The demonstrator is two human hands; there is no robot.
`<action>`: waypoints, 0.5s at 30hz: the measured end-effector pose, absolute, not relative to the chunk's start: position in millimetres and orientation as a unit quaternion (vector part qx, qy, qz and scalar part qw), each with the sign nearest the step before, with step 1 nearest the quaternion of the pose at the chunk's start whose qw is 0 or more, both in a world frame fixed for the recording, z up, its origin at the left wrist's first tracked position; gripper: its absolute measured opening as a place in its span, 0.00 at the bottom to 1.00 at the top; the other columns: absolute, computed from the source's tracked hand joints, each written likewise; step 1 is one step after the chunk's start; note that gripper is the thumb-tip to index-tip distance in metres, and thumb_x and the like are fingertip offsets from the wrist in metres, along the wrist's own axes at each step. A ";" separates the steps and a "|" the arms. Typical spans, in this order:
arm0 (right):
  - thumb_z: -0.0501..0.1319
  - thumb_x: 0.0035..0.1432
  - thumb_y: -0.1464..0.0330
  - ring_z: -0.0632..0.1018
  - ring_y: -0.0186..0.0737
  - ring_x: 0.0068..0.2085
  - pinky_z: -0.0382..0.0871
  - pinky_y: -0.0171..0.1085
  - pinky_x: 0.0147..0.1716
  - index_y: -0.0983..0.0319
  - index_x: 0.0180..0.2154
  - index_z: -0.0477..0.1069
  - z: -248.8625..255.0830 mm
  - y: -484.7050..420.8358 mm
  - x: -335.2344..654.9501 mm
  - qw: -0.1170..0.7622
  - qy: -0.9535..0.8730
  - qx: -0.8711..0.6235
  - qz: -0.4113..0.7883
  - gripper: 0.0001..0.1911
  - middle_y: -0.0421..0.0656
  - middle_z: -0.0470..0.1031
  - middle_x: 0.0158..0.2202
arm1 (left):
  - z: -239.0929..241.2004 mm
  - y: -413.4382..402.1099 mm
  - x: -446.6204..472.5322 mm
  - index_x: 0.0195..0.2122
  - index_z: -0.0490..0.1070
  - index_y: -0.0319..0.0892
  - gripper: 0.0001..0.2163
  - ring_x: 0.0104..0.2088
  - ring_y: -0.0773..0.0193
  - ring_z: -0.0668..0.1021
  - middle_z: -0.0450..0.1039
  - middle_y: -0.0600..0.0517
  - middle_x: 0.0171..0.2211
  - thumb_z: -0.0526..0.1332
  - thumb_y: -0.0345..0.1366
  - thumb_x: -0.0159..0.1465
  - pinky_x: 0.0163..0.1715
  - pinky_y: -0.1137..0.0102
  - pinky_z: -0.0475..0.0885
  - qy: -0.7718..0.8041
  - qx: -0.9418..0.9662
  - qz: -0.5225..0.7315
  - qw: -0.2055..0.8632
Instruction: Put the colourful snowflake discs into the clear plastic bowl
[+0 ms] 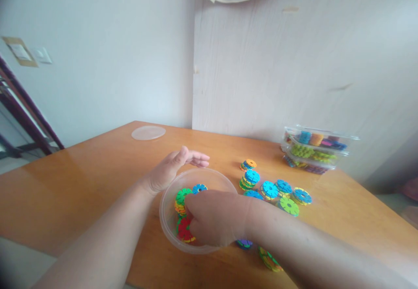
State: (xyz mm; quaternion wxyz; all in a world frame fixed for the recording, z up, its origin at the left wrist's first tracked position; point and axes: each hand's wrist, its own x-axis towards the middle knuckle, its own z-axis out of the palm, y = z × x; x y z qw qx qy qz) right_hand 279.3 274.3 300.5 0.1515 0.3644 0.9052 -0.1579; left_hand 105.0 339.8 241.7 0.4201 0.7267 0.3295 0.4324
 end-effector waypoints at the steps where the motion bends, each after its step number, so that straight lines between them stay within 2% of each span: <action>1: 0.54 0.60 0.69 0.73 0.40 0.29 0.58 0.36 0.25 0.63 0.41 0.76 299.4 274.6 279.1 0.141 0.905 0.368 -0.164 0.13 0.48 0.81 0.34 | 242.1 339.7 105.0 0.50 0.78 0.35 0.41 0.49 0.51 0.81 0.82 0.39 0.46 0.41 0.68 0.66 0.57 0.54 0.70 0.330 0.727 0.431 0.420; 5: 0.53 0.62 0.69 0.72 0.39 0.28 0.57 0.36 0.25 0.63 0.38 0.75 300.5 275.6 287.2 0.112 0.907 0.374 -0.158 0.12 0.46 0.80 0.32 | 242.8 339.5 105.1 0.51 0.78 0.34 0.42 0.49 0.51 0.81 0.81 0.38 0.47 0.41 0.68 0.66 0.57 0.55 0.70 0.336 0.727 0.425 0.422; 11: 0.54 0.64 0.68 0.71 0.34 0.28 0.58 0.34 0.26 0.59 0.35 0.70 319.0 269.6 339.2 -0.041 0.887 0.442 -0.126 0.08 0.39 0.75 0.28 | 241.2 341.1 104.4 0.51 0.78 0.36 0.40 0.50 0.51 0.81 0.82 0.39 0.47 0.42 0.67 0.67 0.58 0.54 0.69 0.328 0.728 0.426 0.425; 15: 0.56 0.64 0.66 0.70 0.34 0.26 0.56 0.35 0.24 0.60 0.31 0.70 317.9 260.0 377.2 -0.042 0.858 0.506 -0.084 0.09 0.40 0.74 0.26 | 239.6 343.0 103.4 0.51 0.78 0.37 0.38 0.50 0.52 0.81 0.82 0.41 0.47 0.42 0.65 0.68 0.58 0.54 0.69 0.326 0.732 0.426 0.420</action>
